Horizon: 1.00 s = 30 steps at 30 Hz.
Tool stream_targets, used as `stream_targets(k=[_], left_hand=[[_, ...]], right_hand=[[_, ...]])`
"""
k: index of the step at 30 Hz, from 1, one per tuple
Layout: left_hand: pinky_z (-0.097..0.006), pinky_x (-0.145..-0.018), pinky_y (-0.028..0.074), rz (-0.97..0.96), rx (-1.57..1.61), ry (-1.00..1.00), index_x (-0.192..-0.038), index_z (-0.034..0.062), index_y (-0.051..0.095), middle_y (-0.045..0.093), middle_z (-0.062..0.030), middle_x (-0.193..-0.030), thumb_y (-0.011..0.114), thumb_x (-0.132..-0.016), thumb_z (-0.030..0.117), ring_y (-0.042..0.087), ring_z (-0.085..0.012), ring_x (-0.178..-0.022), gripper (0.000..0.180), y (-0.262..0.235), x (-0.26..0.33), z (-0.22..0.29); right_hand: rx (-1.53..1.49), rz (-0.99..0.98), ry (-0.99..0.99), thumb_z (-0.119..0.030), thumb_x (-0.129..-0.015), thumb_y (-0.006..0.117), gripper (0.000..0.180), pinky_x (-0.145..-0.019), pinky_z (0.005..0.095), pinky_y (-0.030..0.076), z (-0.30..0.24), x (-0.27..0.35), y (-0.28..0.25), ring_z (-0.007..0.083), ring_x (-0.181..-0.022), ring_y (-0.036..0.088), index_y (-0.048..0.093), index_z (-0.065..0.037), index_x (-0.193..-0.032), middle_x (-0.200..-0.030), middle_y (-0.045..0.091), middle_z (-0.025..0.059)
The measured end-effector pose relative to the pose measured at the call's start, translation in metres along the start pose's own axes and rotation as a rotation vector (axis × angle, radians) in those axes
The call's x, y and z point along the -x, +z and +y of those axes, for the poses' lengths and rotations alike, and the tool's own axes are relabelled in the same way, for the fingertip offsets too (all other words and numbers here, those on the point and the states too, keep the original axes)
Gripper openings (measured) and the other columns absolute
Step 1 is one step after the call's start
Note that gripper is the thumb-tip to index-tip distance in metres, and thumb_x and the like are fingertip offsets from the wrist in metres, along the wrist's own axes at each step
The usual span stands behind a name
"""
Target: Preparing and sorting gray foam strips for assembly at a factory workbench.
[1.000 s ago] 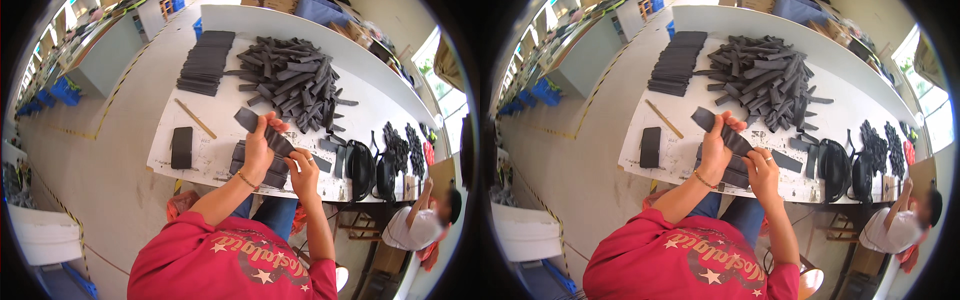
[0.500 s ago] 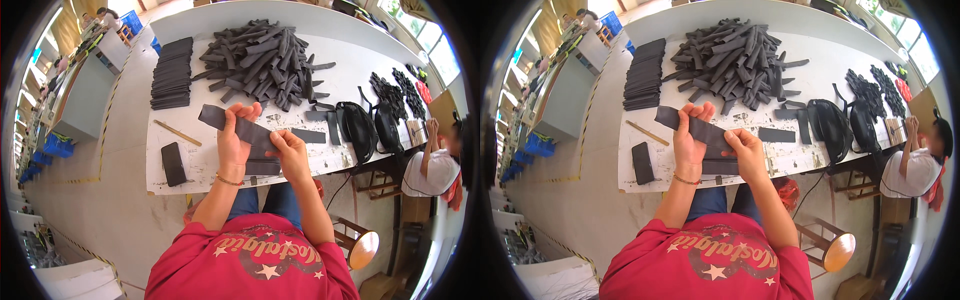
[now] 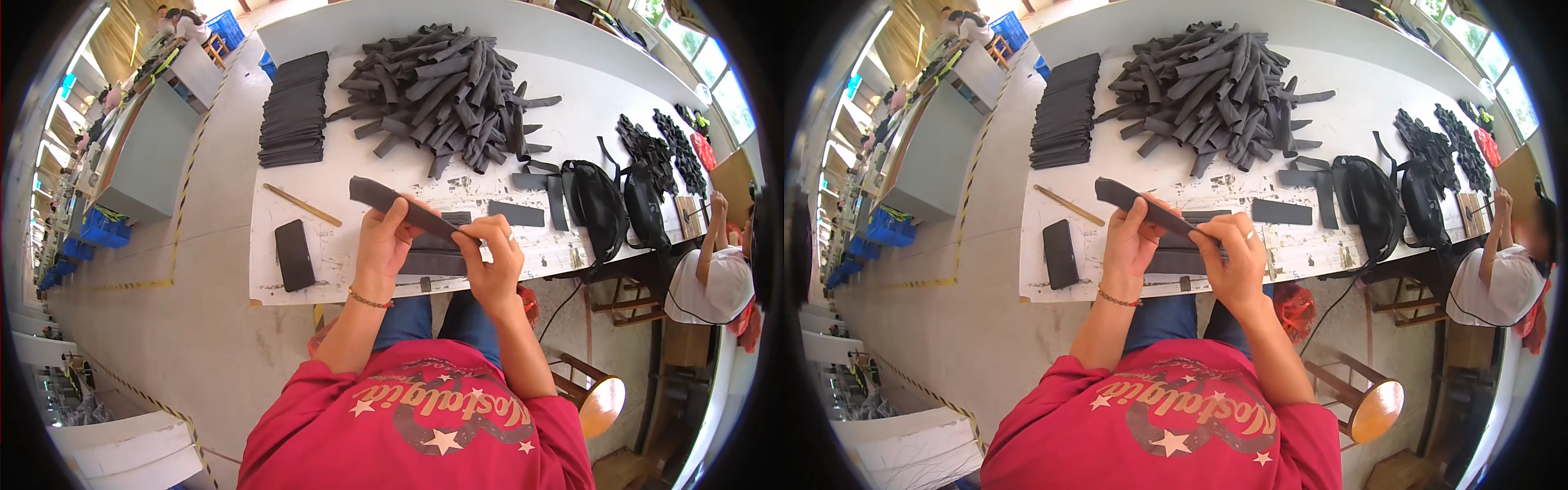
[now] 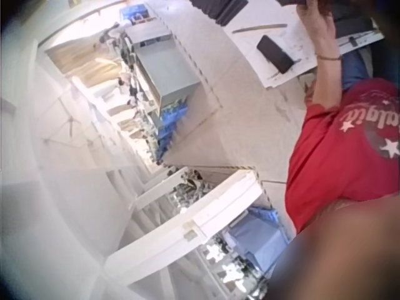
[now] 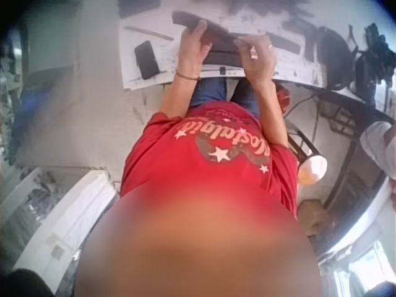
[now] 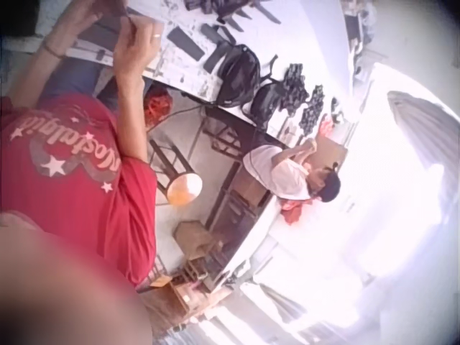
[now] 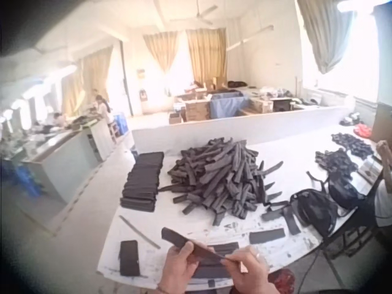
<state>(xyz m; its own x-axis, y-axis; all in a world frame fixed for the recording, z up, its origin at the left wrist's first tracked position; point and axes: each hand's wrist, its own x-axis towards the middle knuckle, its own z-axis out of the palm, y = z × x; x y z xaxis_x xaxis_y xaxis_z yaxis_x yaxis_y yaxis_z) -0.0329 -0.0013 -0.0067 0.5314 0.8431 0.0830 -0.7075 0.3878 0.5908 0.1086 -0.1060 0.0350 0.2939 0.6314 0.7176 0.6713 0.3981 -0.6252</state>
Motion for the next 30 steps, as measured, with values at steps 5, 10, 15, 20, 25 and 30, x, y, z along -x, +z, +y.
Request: stream_targets(k=[5,10,15,20,25,30], left_hand=[[-0.039,-0.080,0.057,-0.003,-0.259,0.107,-0.103,-0.0025,0.066,0.070,-0.0165,-0.092,0.069,-0.091,0.022,0.070,-0.0278,-0.086,0.027,-0.005,0.001,0.006],[-0.039,-0.078,0.058,0.020,-0.283,0.085,-0.101,-0.0038,0.066,0.070,-0.0165,-0.094,0.068,-0.091,0.017,0.070,-0.0279,-0.086,0.024,0.003,0.003,0.004],[-0.040,-0.077,0.061,0.051,-0.219,-0.101,-0.102,-0.0038,0.066,0.070,-0.0139,-0.098,0.069,-0.089,0.008,0.069,-0.0243,-0.087,0.017,-0.007,0.015,-0.015],[-0.040,-0.077,0.061,-0.003,-0.250,-0.071,-0.104,-0.0043,0.066,0.070,-0.0148,-0.098,0.067,-0.090,0.008,0.069,-0.0259,-0.087,0.019,-0.016,0.018,-0.016],[-0.038,-0.077,0.060,0.075,-0.161,0.008,-0.105,-0.0040,0.066,0.070,-0.0169,-0.095,0.066,-0.092,0.010,0.070,-0.0262,-0.085,0.019,0.009,0.016,-0.013],[-0.038,-0.077,0.058,0.202,-0.115,0.070,-0.105,-0.0031,0.065,0.070,-0.0186,-0.090,0.067,-0.092,0.014,0.070,-0.0301,-0.081,0.021,0.013,0.013,-0.019]], right_hand=[[-0.304,-0.340,0.462,-0.010,-0.090,0.064,0.019,-0.070,0.0274,0.044,0.001,-0.014,-0.017,0.0167,-0.074,0.057,0.069,0.002,-0.104,-0.083,0.063,0.0093],[-0.212,-0.403,0.497,-0.008,-0.088,0.066,0.013,-0.068,0.0280,0.044,0.007,-0.016,-0.016,0.0161,-0.072,0.056,0.070,0.002,-0.097,-0.080,0.064,0.0083],[-0.221,-0.365,0.520,-0.002,-0.087,0.067,0.005,-0.073,0.0267,0.046,0.018,-0.010,-0.015,0.0116,-0.078,0.058,0.068,0.002,-0.089,-0.082,0.062,0.0050],[-0.129,-0.445,0.455,-0.002,-0.083,0.068,0.006,-0.071,0.0288,0.047,0.013,-0.014,-0.019,0.0150,-0.076,0.059,0.068,0.002,-0.089,-0.081,0.063,0.0070],[-0.094,-0.460,0.441,-0.001,-0.083,0.068,0.006,-0.068,0.0300,0.046,0.006,-0.020,-0.021,0.0164,-0.074,0.059,0.067,0.001,-0.088,-0.079,0.063,0.0079],[0.041,-0.354,0.201,-0.002,-0.083,0.069,0.009,-0.067,0.0282,0.045,0.007,-0.006,-0.013,0.0163,-0.073,0.059,0.066,0.001,-0.090,-0.079,0.062,0.0074]])
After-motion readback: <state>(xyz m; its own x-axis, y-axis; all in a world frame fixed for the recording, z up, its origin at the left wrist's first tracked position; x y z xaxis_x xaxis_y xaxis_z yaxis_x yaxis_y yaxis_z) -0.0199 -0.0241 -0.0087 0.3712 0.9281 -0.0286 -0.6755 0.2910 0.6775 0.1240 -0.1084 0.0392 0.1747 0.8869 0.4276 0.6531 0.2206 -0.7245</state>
